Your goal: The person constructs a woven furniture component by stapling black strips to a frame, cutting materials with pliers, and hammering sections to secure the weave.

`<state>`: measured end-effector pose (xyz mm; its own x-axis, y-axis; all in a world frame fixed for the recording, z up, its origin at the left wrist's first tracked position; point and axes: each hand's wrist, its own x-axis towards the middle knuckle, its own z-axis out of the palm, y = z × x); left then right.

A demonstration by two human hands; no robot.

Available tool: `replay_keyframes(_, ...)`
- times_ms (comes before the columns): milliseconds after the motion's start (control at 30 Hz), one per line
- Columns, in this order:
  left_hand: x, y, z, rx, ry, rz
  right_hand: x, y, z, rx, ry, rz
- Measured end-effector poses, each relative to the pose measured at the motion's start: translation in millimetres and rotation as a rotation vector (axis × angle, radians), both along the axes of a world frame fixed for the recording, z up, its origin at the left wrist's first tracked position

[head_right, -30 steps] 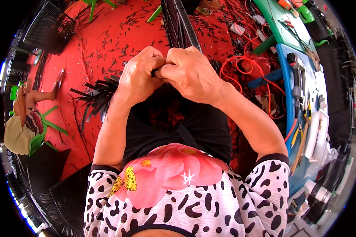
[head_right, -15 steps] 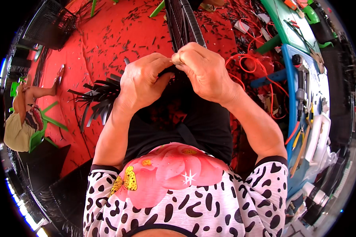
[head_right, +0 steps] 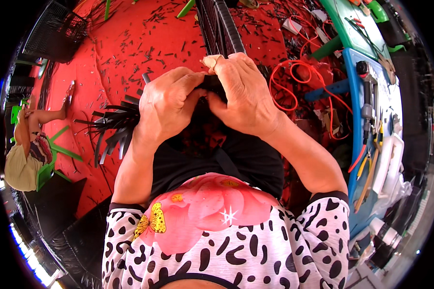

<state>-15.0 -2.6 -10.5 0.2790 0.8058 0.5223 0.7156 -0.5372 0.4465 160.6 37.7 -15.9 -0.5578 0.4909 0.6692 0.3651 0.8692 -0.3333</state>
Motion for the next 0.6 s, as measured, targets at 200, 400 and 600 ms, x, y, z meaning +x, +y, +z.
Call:
replay_keyframes(200,-3.8,2.1,-2.6,0.005,-0.01,-0.059,-1.8,1.6,-1.4,0.023,0.022,0.008)
replay_keyframes(400,-3.1,2.2,-0.2,-0.005,-0.026,-0.076,-0.9,3.1,-1.0,0.037,-0.007,0.017)
replay_keyframes(600,-2.9,1.7,0.0,-0.031,-0.032,-0.065,-4.3,1.1,-4.7,0.054,0.024,-0.022)
